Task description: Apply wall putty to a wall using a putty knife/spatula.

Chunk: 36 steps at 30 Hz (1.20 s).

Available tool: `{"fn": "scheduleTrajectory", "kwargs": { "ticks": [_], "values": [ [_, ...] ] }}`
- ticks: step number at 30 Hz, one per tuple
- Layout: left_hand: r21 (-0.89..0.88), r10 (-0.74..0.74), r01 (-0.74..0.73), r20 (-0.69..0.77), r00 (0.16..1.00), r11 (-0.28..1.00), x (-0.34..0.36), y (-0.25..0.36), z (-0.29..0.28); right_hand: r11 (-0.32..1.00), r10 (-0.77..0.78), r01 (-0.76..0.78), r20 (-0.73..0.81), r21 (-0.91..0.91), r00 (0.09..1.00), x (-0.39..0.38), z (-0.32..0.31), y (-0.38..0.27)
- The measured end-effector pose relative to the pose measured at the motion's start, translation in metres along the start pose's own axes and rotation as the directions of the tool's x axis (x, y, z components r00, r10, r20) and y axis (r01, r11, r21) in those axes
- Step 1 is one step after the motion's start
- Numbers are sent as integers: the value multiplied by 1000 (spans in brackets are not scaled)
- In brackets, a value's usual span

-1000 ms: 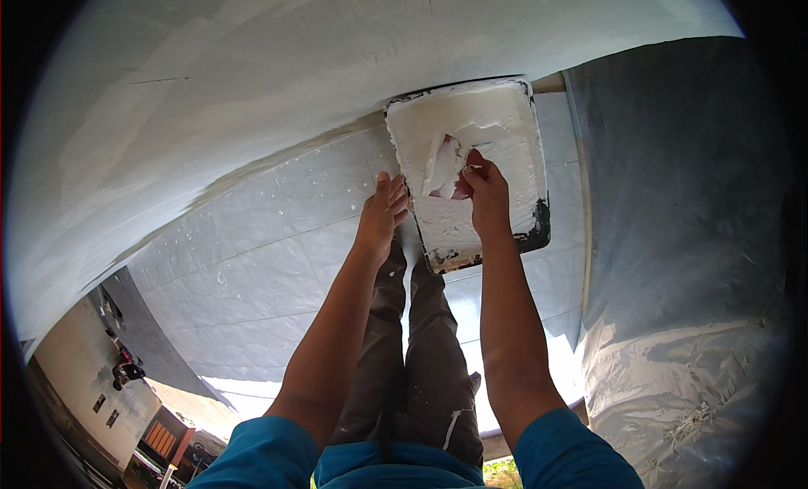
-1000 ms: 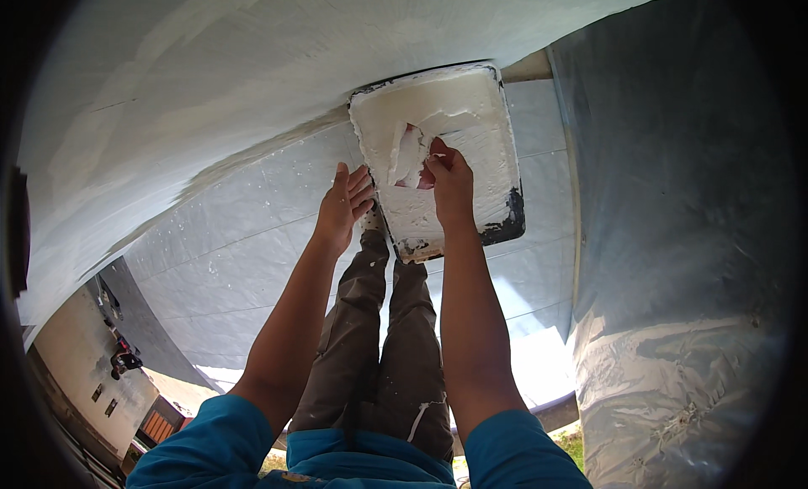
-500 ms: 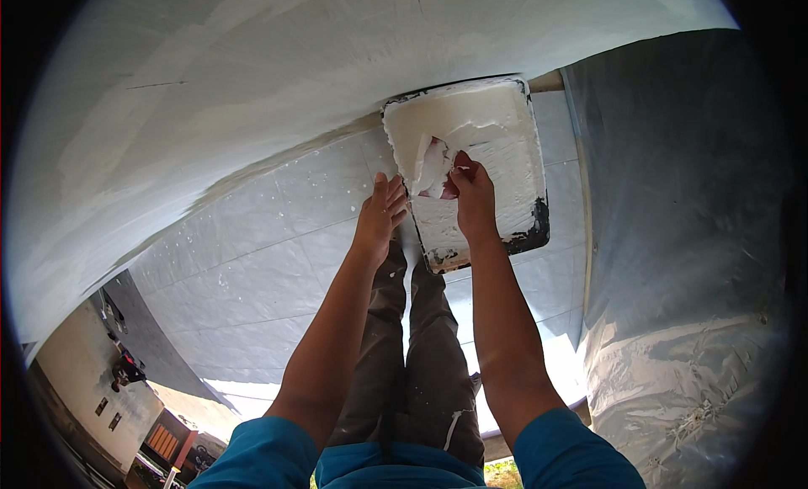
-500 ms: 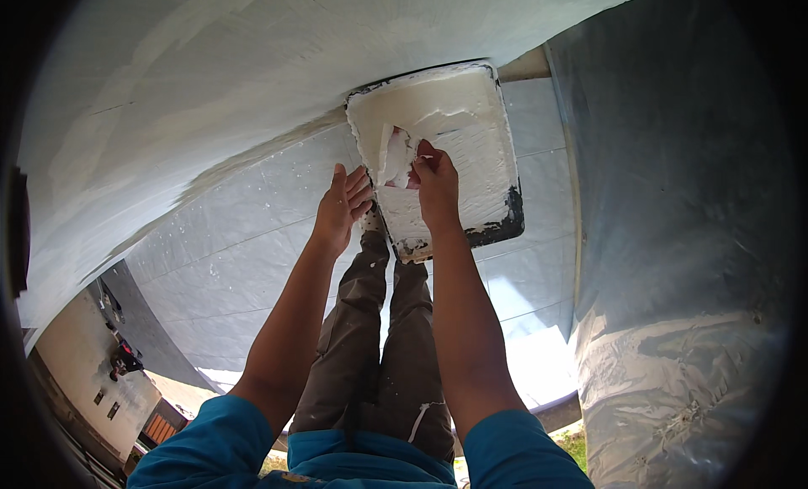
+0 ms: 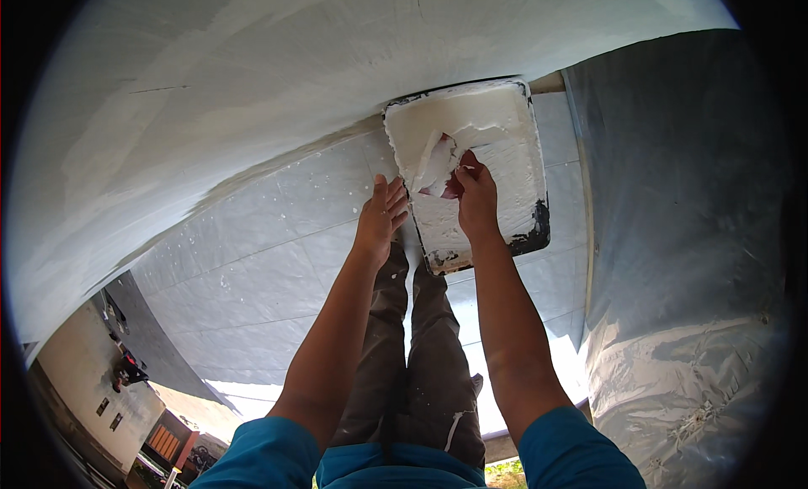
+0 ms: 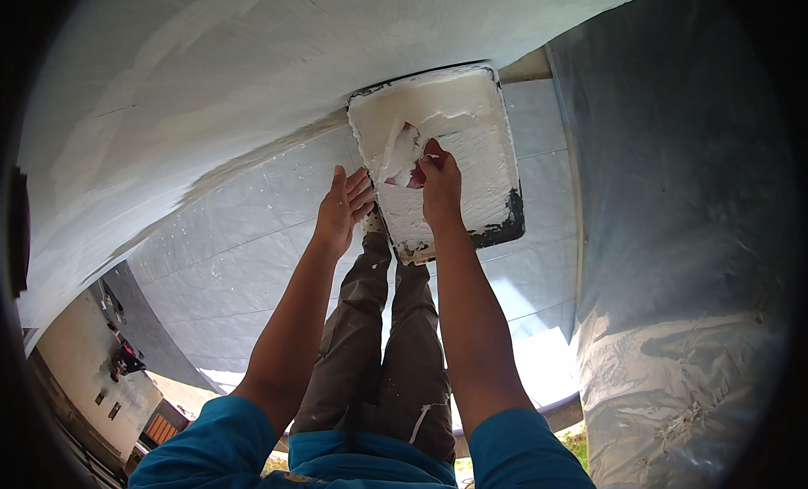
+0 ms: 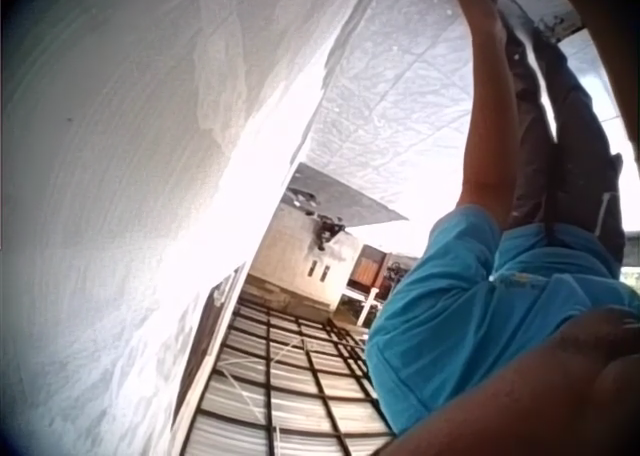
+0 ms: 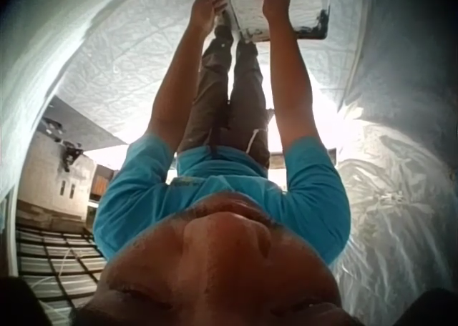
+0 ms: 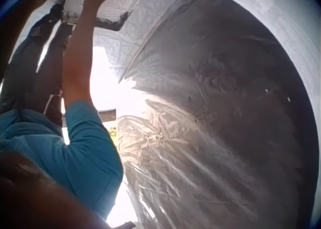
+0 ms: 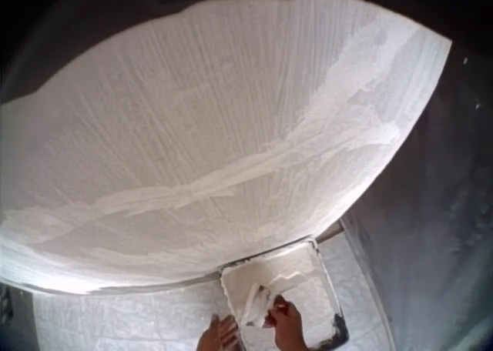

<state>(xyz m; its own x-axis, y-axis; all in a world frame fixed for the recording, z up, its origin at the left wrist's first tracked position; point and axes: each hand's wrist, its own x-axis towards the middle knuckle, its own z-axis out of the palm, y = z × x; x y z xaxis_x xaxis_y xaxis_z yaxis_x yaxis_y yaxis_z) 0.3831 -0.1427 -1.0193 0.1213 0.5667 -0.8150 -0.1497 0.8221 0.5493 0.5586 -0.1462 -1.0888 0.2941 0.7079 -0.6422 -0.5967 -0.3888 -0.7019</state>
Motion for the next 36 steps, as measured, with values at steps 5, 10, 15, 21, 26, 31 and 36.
{"fn": "scheduleTrajectory", "kwargs": {
  "ticks": [5, 10, 15, 21, 26, 31, 36],
  "values": [
    [-4, -2, 2, 13, 1000, 1000, 0, 0, -1, 999, 34, -33, -46, 20, 998, -3, -2, 6],
    [-3, 5, -5, 10, 1000, 1000, 0, -2, -1, 996, 35, -29, -64, 84, 997, -4, -3, 6],
    [0, 7, -7, 12, 1000, 1000, -2, 0, 1, 987, 7, 3, -68, 158, 998, -3, -7, 8],
    [-3, 15, -15, 16, 1000, 1000, -3, -2, 0, 963, 69, -49, -65, 265, 996, -10, -8, 5],
    [-34, 6, -5, 30, 1000, 999, 0, -6, -3, 887, 68, -108, 104, 449, 992, -15, -17, -1],
    [-72, 3, -2, 5, 1000, 997, 0, -8, 0, 872, 66, -76, 37, 483, 997, -23, -20, -12],
    [-70, 6, -7, -7, 1000, 997, -1, -10, 0, 732, -241, 61, -174, -679, 955, -26, -16, -27]
  ]
}}
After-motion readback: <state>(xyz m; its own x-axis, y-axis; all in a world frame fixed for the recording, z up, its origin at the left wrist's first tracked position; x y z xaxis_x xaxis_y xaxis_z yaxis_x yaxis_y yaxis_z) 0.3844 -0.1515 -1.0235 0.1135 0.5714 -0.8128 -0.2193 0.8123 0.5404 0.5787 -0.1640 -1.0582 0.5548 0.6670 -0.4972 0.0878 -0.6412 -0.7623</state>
